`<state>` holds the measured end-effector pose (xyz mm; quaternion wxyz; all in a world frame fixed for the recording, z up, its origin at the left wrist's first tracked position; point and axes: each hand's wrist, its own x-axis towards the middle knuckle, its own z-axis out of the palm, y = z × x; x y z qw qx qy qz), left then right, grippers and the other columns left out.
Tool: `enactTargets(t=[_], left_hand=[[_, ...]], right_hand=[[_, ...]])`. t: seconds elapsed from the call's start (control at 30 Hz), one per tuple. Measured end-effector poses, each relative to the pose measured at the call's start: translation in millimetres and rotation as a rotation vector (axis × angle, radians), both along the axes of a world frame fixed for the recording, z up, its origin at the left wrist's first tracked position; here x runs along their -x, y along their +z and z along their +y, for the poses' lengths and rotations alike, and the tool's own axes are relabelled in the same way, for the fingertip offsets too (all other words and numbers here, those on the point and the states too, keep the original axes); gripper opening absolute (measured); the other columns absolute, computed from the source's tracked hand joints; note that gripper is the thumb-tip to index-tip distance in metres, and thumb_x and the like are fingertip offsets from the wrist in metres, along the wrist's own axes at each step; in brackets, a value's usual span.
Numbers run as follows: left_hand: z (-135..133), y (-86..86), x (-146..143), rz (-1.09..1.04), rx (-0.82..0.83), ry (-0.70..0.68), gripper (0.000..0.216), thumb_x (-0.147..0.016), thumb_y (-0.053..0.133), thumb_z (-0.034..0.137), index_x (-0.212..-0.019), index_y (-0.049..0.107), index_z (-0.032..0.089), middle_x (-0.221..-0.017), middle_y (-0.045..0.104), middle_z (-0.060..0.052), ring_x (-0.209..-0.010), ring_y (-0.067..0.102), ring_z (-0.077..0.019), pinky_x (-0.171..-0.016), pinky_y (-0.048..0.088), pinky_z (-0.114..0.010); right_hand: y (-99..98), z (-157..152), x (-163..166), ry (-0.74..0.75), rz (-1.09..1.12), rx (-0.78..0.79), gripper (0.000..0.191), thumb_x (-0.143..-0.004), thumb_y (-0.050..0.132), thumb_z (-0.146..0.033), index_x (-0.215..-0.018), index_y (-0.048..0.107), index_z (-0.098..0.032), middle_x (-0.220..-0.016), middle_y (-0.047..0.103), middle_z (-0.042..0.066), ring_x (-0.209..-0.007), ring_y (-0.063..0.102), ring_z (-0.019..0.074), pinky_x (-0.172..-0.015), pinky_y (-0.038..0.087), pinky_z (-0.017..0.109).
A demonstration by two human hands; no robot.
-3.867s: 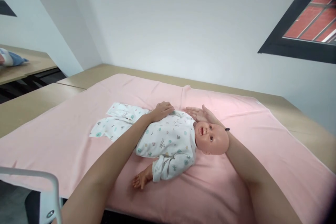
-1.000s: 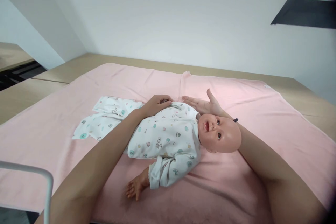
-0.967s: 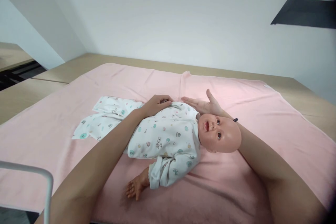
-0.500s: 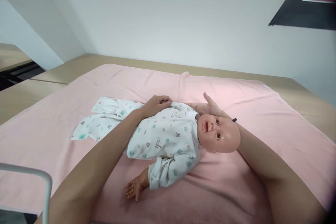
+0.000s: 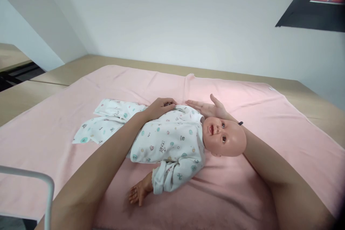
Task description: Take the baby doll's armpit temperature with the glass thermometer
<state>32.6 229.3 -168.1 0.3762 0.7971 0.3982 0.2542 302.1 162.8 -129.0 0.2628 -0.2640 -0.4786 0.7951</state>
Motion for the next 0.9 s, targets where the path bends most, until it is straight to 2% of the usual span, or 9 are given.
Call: enactTargets(t=[0.17,0.33,0.53,0.7,0.83,0.9], left_hand=[[-1,1.2,1,-0.004,0.014,-0.011,0.034,-0.095,0.052,0.048,-0.100,0.073,0.022,-0.093,0.068,-0.001,-0.079,0.052,-0.0169,-0.073,0.037,-0.031],[-3,3.0,0,0.003,0.024,-0.004,0.034,-0.095,0.053,0.048,-0.100,0.073,0.022,-0.090,0.067,-0.001,-0.077,0.051,-0.0167,-0.072,0.038,-0.031],[-3,3.1,0,-0.005,0.024,-0.012,0.034,-0.095,0.053,0.048,-0.100,0.073,0.021,-0.091,0.067,-0.001,-0.078,0.051,-0.0169,-0.072,0.038,-0.031],[-3,2.5,0,-0.006,0.035,-0.008,0.033,-0.095,0.054,0.048,-0.101,0.072,0.022,-0.093,0.068,-0.001,-0.079,0.051,-0.0168,-0.074,0.038,-0.032],[-2,2.7,0,0.004,0.034,-0.010,0.033,-0.095,0.053,0.048,-0.101,0.073,0.022,-0.093,0.068,-0.001,-0.079,0.052,-0.0172,-0.074,0.037,-0.032],[-2,2.7,0,0.006,0.033,-0.009,0.033,-0.096,0.053,0.048,-0.101,0.073,0.022,-0.095,0.069,-0.002,-0.080,0.053,-0.0176,-0.075,0.038,-0.032]], right_hand=[[2.7,-10,-3,0.031,0.001,0.054,0.067,-0.102,0.025,-0.055,-0.144,0.042,-0.006,-0.141,0.059,0.020,-0.125,0.061,0.0327,-0.105,0.046,0.055],[3.0,-8,1,-0.041,0.050,0.045,0.070,-0.101,0.026,-0.063,-0.149,0.039,-0.014,-0.147,0.056,0.015,-0.134,0.055,0.0274,-0.115,0.039,0.048],[0.6,-2,-3,0.017,0.038,0.099,0.069,-0.103,0.022,-0.058,-0.142,0.044,-0.006,-0.140,0.059,0.022,-0.126,0.060,0.0346,-0.102,0.049,0.056],[-4.9,2,-2,-0.025,0.101,0.074,0.075,-0.100,0.020,-0.068,-0.145,0.042,-0.011,-0.146,0.055,0.019,-0.133,0.055,0.0297,-0.111,0.043,0.049],[-8.5,2,-6,0.015,0.093,0.097,0.076,-0.102,0.022,-0.066,-0.141,0.044,-0.006,-0.144,0.056,0.024,-0.131,0.056,0.0348,-0.107,0.045,0.057],[-10.7,5,-7,0.009,0.101,0.095,0.077,-0.102,0.019,-0.066,-0.141,0.044,-0.005,-0.145,0.055,0.024,-0.134,0.054,0.0341,-0.107,0.044,0.056]])
